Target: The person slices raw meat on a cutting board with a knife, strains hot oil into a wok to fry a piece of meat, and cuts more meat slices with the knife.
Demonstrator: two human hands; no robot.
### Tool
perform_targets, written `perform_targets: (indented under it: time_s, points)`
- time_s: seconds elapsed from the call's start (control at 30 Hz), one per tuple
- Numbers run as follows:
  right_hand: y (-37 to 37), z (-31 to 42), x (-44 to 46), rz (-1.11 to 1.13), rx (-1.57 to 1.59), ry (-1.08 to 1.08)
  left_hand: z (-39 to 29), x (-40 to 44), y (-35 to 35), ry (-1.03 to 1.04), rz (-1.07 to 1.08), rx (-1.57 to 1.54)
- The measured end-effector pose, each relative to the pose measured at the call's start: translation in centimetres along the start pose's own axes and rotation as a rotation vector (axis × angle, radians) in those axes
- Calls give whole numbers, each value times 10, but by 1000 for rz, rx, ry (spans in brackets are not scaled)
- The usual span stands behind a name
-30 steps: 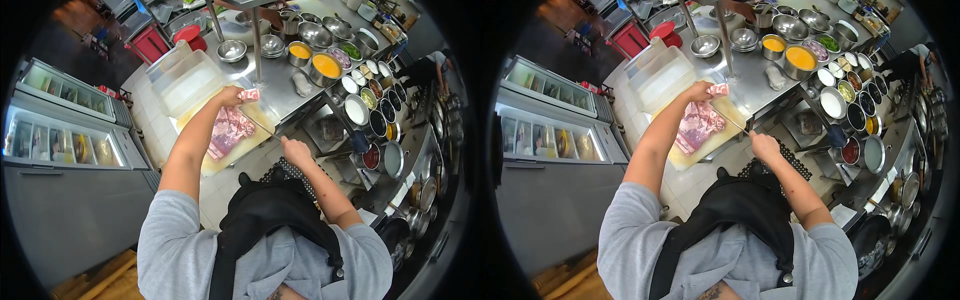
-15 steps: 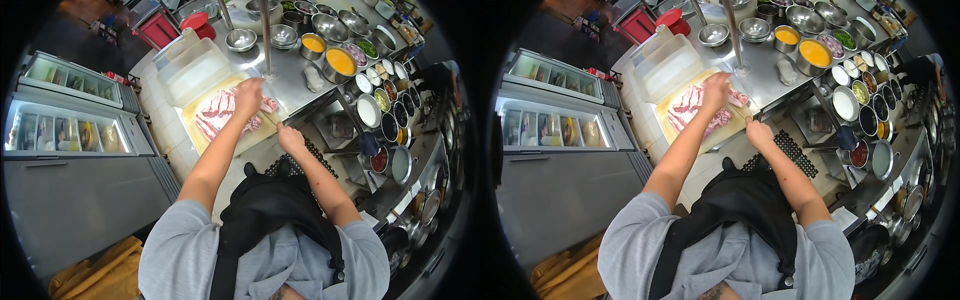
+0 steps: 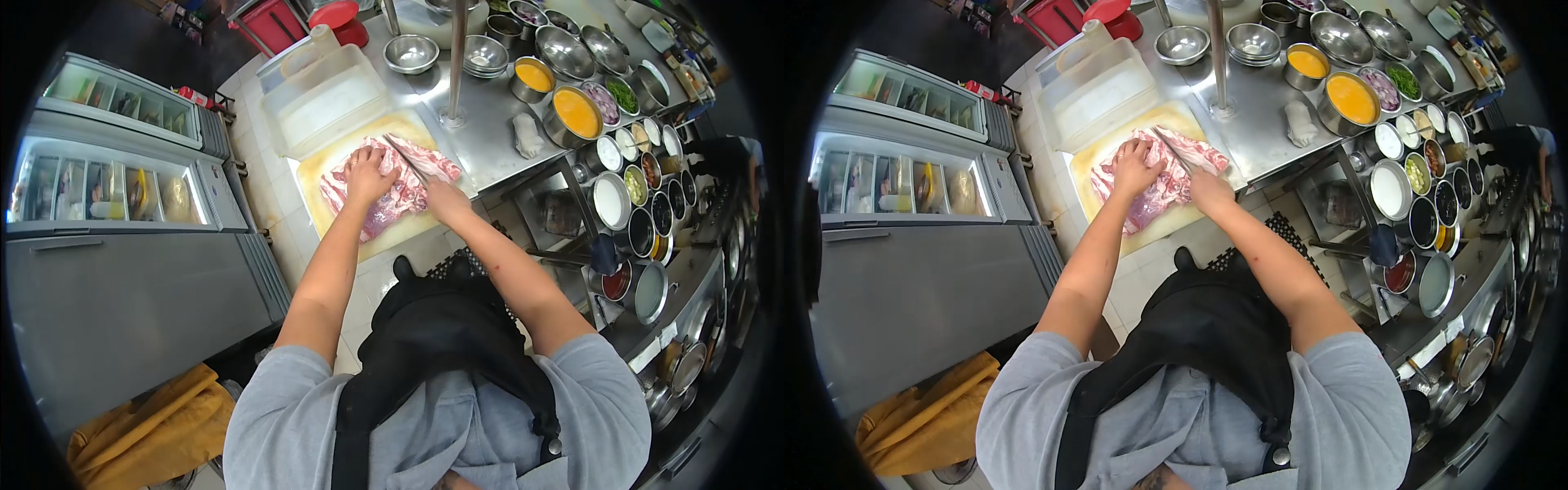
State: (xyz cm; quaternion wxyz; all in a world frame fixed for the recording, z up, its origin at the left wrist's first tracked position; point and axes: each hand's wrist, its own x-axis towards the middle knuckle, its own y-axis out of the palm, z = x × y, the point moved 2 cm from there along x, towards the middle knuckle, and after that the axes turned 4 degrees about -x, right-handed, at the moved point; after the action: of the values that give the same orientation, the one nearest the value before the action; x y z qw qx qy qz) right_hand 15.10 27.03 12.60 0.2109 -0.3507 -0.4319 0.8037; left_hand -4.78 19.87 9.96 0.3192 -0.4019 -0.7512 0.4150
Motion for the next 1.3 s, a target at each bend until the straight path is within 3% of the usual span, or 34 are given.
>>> perform_targets:
  time_s: [0.23, 0.57, 0.63, 0.7, 0.77, 0.8, 0.87, 0.97, 1.1, 1.3]
  points:
    - [16, -4, 24, -49, -29, -86, 4, 5, 5, -82, 29, 69]
    - [-2, -68, -134, 75, -122, 49, -2, 32, -7, -69, 121, 191]
    - [-7, -71, -147, 66, -129, 58, -24, 50, -27, -255, 503, 318]
    - [-10, -74, -148, 102, -165, 71, -29, 77, -15, -200, 521, 402]
    - [-13, -75, -148, 76, -168, 62, -54, 96, 2, 255, 484, 390]
    - [-14, -74, -149, 87, -163, 66, -58, 101, 13, 260, 481, 394]
    - [-14, -73, -152, 91, -155, 71, -67, 100, 39, 495, 799, 269]
    - [-9, -76, -153, 95, -111, 102, -78, 107, 53, 595, 913, 342]
    - [2, -76, -152, 87, -54, 120, -73, 111, 61, 663, 736, 186]
    - [11, -70, -159, 47, 22, 144, -94, 127, -13, 647, 387, 29]
